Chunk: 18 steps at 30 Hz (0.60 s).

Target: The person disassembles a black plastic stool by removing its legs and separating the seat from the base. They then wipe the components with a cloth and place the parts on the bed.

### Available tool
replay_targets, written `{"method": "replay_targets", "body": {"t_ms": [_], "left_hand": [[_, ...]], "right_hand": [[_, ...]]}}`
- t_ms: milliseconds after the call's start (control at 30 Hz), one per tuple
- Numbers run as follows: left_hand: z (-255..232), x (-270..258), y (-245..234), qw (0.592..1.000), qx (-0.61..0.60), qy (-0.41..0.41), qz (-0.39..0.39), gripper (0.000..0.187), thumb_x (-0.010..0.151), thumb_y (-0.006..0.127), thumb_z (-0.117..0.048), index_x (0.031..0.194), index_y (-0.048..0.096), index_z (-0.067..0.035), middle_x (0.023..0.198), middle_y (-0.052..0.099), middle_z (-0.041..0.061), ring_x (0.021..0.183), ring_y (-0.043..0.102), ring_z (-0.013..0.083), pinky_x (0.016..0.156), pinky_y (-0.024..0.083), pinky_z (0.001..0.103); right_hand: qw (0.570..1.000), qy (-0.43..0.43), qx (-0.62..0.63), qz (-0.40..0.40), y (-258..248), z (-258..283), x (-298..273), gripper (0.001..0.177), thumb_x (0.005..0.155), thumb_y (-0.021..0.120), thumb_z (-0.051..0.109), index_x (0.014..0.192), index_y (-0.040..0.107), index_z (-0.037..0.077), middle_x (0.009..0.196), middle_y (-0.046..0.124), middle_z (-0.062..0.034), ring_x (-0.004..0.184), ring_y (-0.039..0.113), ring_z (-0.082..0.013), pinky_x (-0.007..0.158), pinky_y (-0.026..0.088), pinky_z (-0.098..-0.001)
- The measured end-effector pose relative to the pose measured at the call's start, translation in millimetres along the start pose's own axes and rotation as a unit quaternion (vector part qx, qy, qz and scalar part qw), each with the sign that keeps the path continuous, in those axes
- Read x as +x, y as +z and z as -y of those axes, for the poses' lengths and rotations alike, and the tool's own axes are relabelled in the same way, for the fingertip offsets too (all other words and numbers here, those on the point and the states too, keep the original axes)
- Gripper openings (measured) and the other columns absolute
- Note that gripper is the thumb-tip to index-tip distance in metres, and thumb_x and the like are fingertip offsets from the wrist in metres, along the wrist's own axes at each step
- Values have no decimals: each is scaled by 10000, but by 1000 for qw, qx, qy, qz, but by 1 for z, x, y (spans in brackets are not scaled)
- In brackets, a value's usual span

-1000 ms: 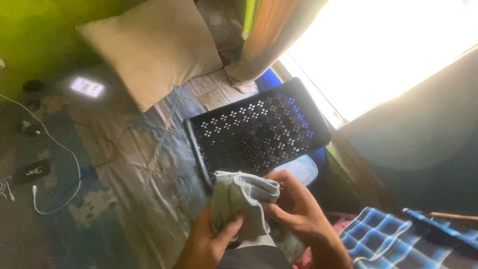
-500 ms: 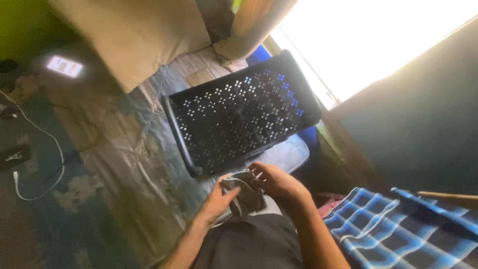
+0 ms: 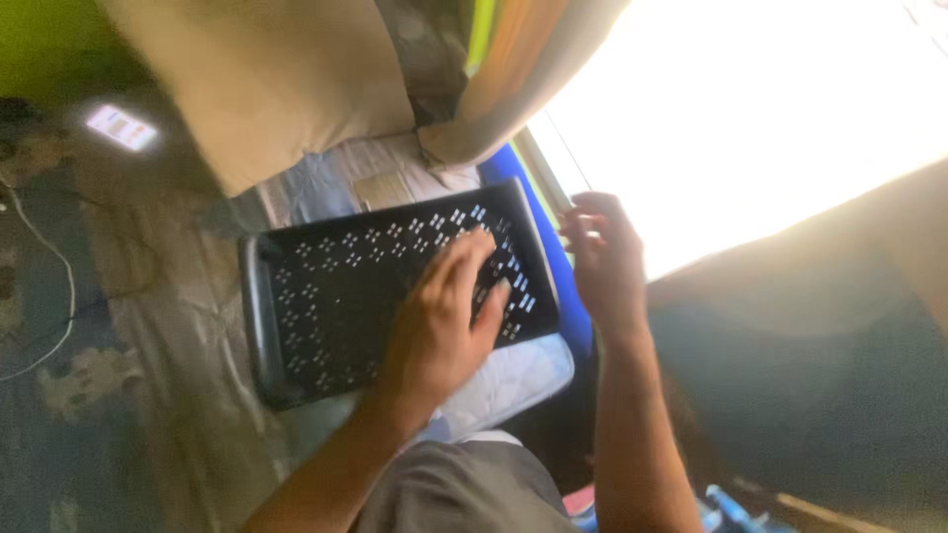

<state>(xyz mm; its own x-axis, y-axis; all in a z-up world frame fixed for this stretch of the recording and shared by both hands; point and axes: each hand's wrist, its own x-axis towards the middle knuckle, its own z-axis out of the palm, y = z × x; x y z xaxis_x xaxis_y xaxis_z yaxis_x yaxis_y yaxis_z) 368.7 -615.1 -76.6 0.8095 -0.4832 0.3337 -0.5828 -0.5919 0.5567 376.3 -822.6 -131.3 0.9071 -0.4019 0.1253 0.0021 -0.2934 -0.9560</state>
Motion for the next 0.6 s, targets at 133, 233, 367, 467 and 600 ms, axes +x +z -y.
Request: {"method": "replay_targets", "body": {"t_ms": [133, 233, 367, 467, 600], "left_hand": [[15, 60, 36, 989, 143, -37, -9, 619, 938, 670, -227, 1439, 461, 70, 1515, 460, 276, 1431, 412, 394, 1205, 254, 552], [22, 85, 54, 982, 176, -58, 35, 757, 868, 691, -282, 1471, 403, 72, 1532, 417, 276, 1445, 341, 416, 1199, 146, 616], [24, 87, 60, 976, 177, -93, 86, 856, 805, 776, -303, 1503, 383, 0, 1559, 395, 214, 1478, 291, 430, 1175, 108, 674], [21, 84, 67, 972, 175, -111, 106, 1000, 715, 846, -332, 1546, 360, -62, 1539, 369, 195, 1480, 248, 438, 1149, 89, 704], [20, 86, 67, 974, 185, -95, 94, 972, 735, 849, -288, 1529, 349, -35, 1487, 396, 170, 1469, 264, 416, 1171, 124, 714]], "right_hand": [[994, -76, -7, 80, 11, -14, 46, 417, 875, 713, 36, 1278, 609, 62, 1102, 685, -108, 889, 686, -170, 676, 595, -315], [990, -58, -32, 125, 18, -23, 61, 489, 828, 785, 36, 1295, 643, 72, 1147, 664, -99, 912, 677, -170, 719, 592, -289], [985, -126, 22, 117, 22, -24, 61, 395, 865, 784, 58, 1246, 681, 58, 1241, 663, -85, 993, 686, -161, 756, 583, -278], [985, -129, 20, 110, 22, -29, 66, 385, 868, 780, 63, 1243, 691, 57, 1225, 665, -87, 998, 687, -170, 777, 584, -288], [984, -140, -1, 111, 25, -30, 76, 343, 865, 794, 75, 1197, 712, 62, 1162, 674, -94, 943, 695, -200, 767, 585, -304]]}}
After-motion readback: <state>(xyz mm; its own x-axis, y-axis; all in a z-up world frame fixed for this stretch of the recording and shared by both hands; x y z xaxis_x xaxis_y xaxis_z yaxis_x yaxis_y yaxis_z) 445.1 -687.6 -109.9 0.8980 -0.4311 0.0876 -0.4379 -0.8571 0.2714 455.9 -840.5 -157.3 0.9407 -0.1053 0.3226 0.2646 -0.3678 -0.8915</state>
